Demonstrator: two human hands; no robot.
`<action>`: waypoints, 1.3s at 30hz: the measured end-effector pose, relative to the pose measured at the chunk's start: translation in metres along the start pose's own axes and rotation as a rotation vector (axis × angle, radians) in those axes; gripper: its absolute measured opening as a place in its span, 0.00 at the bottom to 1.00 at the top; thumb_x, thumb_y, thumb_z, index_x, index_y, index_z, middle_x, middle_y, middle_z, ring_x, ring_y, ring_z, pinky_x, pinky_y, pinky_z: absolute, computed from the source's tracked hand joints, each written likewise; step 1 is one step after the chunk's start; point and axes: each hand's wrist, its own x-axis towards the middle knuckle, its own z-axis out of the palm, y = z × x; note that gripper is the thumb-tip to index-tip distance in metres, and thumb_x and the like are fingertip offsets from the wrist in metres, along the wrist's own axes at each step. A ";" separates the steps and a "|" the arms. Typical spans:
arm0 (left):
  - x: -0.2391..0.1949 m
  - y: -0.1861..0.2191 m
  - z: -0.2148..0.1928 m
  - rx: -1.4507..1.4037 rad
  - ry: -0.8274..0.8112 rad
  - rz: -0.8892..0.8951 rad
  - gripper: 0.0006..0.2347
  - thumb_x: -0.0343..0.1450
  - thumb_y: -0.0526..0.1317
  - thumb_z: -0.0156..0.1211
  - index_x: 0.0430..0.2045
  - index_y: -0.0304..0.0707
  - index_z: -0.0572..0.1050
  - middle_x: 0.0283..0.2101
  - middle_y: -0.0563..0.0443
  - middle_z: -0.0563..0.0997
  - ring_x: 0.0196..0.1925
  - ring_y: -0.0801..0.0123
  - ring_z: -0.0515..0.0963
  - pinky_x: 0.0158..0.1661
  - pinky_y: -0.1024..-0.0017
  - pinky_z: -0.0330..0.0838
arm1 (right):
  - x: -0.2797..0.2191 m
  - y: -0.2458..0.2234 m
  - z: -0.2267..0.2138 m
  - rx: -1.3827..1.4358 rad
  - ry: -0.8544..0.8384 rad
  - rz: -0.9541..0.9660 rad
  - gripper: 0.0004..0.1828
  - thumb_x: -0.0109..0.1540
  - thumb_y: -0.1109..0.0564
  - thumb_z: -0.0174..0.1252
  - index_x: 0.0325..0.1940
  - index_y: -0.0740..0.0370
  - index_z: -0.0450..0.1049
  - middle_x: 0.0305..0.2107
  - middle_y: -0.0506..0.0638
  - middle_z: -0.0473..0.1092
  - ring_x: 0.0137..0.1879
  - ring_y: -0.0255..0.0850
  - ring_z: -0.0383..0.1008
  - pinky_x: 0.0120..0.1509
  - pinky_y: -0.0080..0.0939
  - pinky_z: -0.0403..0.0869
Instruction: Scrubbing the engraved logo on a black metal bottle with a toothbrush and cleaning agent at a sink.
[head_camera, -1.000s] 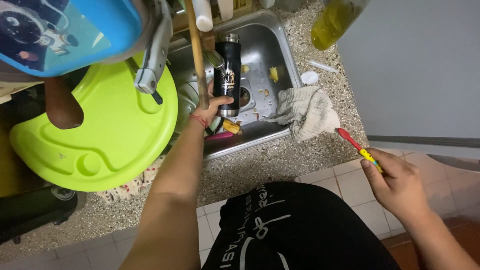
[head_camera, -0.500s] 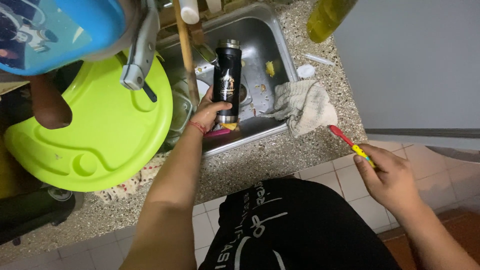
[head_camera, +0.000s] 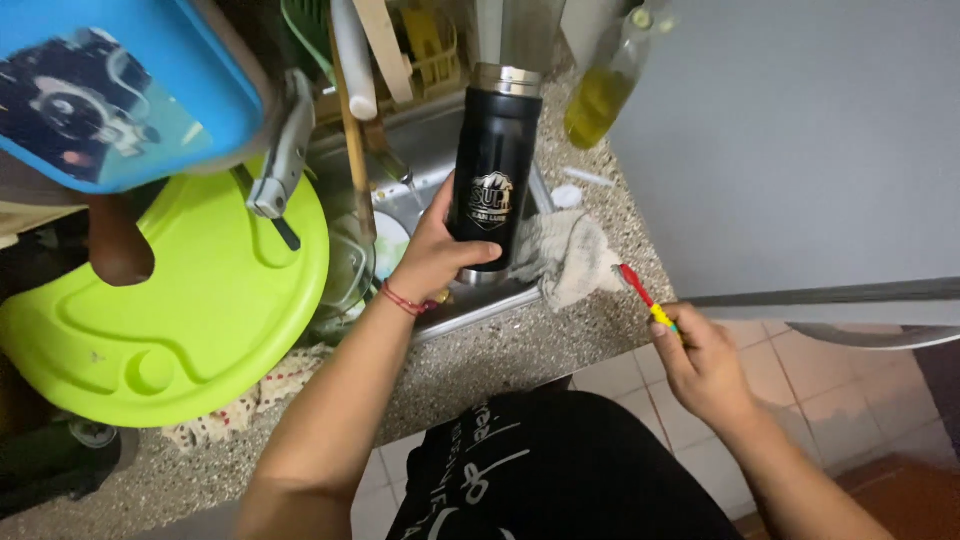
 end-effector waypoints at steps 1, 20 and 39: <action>0.001 0.008 0.009 0.000 -0.006 0.012 0.48 0.47 0.27 0.80 0.66 0.35 0.61 0.56 0.38 0.76 0.57 0.62 0.75 0.57 0.66 0.74 | -0.002 0.003 0.001 -0.002 0.011 -0.009 0.06 0.65 0.55 0.54 0.40 0.54 0.76 0.21 0.59 0.74 0.33 0.63 0.75 0.40 0.54 0.72; -0.013 0.170 0.115 0.264 -0.045 -0.060 0.39 0.53 0.35 0.69 0.63 0.45 0.62 0.51 0.51 0.78 0.50 0.69 0.77 0.51 0.69 0.75 | -0.032 0.001 0.015 0.184 0.130 -0.072 0.11 0.66 0.49 0.50 0.35 0.54 0.73 0.20 0.40 0.63 0.28 0.33 0.62 0.35 0.35 0.62; -0.026 0.181 0.099 0.228 -0.168 0.005 0.39 0.54 0.35 0.68 0.64 0.42 0.60 0.53 0.51 0.76 0.51 0.70 0.76 0.53 0.70 0.72 | -0.030 -0.030 -0.015 -0.058 0.232 -0.295 0.10 0.67 0.53 0.48 0.42 0.58 0.74 0.24 0.44 0.71 0.26 0.35 0.67 0.28 0.36 0.66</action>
